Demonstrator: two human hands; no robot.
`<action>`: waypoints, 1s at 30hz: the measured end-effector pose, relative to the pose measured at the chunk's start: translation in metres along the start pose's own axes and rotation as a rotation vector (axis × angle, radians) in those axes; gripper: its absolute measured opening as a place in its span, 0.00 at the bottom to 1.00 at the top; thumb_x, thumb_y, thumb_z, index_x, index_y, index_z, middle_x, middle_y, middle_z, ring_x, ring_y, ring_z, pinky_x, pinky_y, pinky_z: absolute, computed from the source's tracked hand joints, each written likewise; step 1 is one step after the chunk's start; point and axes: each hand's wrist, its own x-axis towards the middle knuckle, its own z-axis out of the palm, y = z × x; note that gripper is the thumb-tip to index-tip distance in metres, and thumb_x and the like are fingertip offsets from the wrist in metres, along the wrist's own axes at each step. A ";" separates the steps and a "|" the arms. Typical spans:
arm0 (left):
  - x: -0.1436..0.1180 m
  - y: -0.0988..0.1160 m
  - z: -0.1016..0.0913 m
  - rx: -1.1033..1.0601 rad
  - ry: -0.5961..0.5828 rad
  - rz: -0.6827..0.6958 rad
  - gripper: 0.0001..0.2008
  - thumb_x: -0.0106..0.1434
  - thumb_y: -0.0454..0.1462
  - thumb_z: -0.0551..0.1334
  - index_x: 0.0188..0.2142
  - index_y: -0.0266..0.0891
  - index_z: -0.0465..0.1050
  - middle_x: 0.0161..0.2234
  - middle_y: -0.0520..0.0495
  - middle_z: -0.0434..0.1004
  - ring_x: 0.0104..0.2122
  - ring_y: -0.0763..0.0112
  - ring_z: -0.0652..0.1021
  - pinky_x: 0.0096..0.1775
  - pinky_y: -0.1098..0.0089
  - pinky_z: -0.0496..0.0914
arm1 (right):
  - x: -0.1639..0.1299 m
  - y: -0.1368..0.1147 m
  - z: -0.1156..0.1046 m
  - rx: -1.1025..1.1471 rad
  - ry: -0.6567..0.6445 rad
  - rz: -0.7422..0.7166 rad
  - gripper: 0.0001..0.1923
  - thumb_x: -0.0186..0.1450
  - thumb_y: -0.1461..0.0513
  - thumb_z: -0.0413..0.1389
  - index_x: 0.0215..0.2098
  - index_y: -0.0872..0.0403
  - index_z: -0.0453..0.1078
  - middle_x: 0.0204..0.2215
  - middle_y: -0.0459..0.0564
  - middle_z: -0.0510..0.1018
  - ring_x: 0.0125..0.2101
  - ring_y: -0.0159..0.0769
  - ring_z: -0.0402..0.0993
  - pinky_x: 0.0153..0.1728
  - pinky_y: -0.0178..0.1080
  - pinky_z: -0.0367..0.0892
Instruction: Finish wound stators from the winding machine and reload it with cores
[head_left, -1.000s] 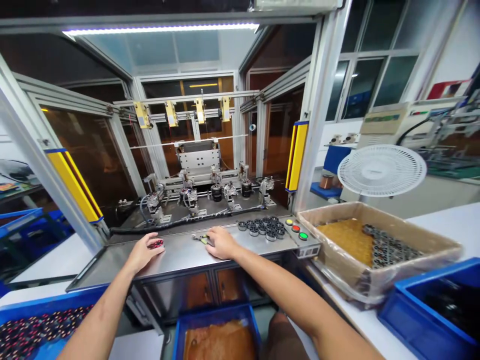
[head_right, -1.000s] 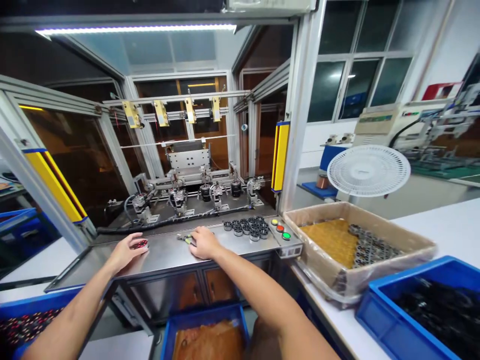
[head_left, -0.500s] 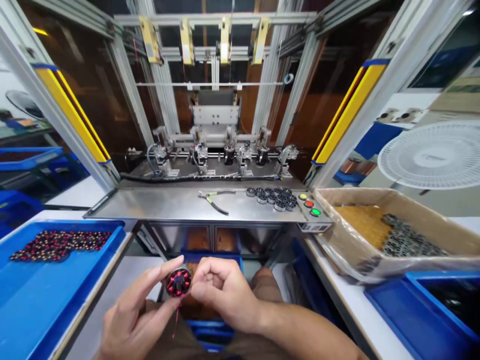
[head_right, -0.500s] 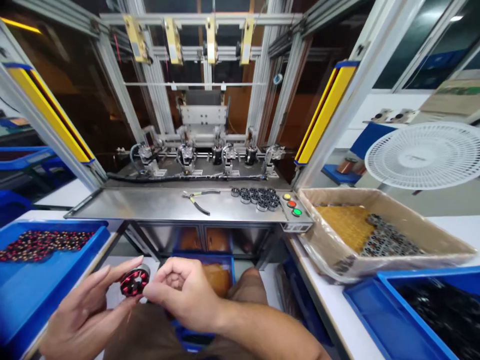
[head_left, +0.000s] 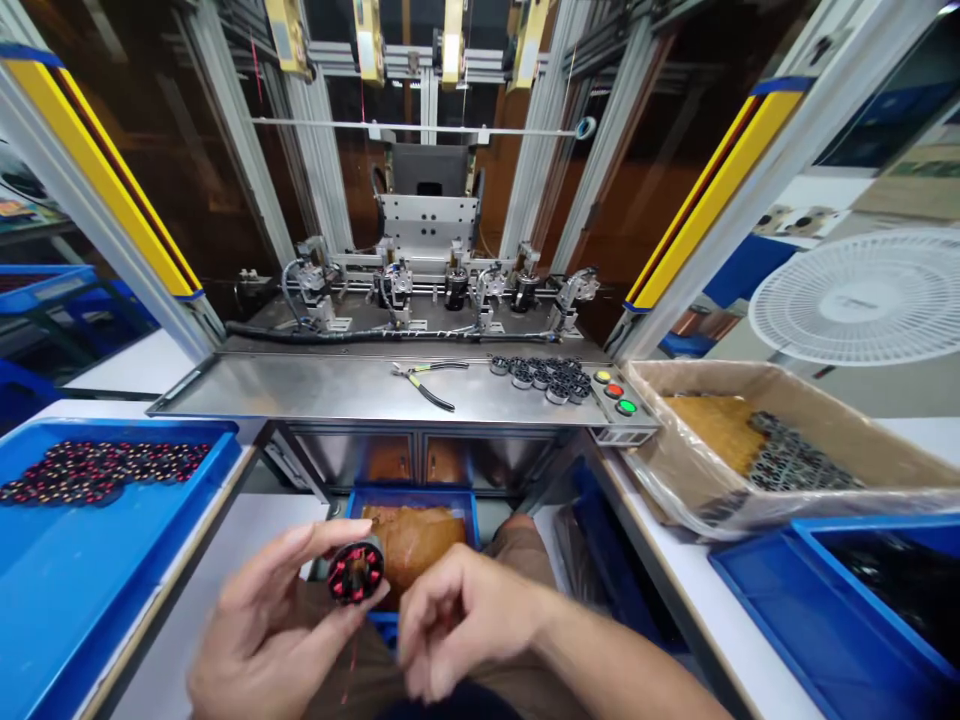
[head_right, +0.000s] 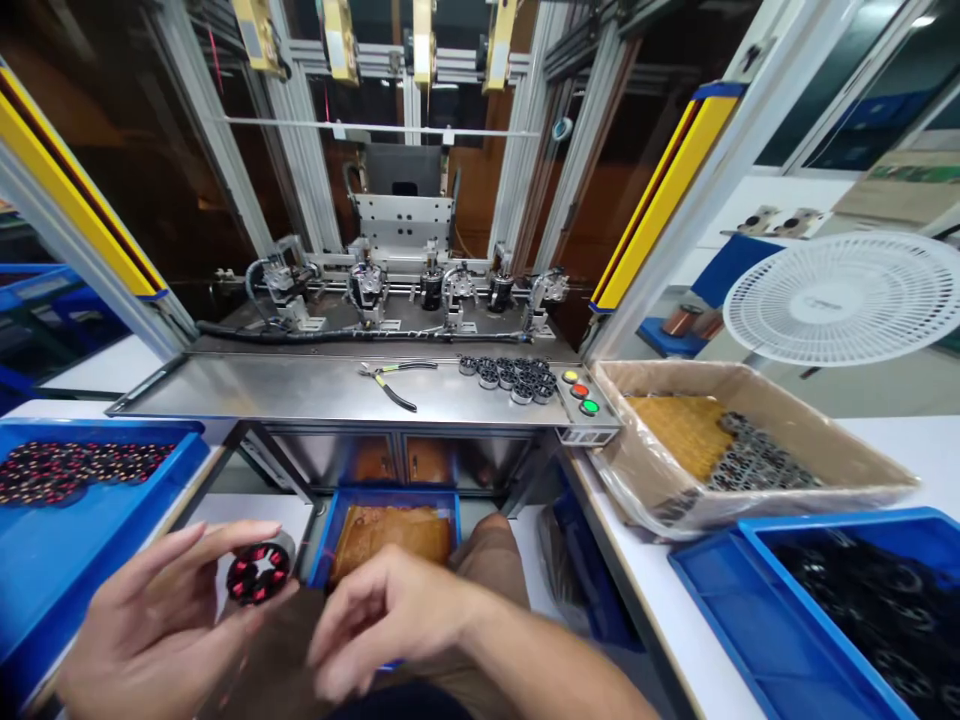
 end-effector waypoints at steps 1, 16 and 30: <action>0.002 -0.005 -0.004 0.090 -0.046 0.029 0.30 0.53 0.27 0.70 0.53 0.51 0.71 0.41 0.51 0.83 0.38 0.68 0.83 0.39 0.74 0.80 | 0.006 0.010 0.011 0.102 0.072 -0.058 0.23 0.44 0.54 0.74 0.30 0.60 0.75 0.24 0.48 0.79 0.20 0.27 0.76 0.22 0.28 0.72; -0.001 -0.001 0.003 -0.170 -0.022 -0.364 0.31 0.54 0.33 0.72 0.55 0.51 0.65 0.45 0.48 0.84 0.39 0.66 0.84 0.41 0.70 0.79 | 0.000 -0.001 0.020 0.024 0.340 -0.039 0.25 0.41 0.52 0.74 0.27 0.61 0.74 0.18 0.46 0.78 0.15 0.27 0.74 0.17 0.28 0.70; -0.005 0.002 0.018 -0.322 0.061 -0.481 0.29 0.48 0.35 0.76 0.49 0.48 0.69 0.39 0.50 0.82 0.36 0.72 0.81 0.39 0.77 0.76 | 0.000 -0.011 0.022 -0.273 0.415 -0.064 0.23 0.49 0.48 0.70 0.22 0.58 0.69 0.14 0.38 0.69 0.14 0.21 0.61 0.16 0.27 0.54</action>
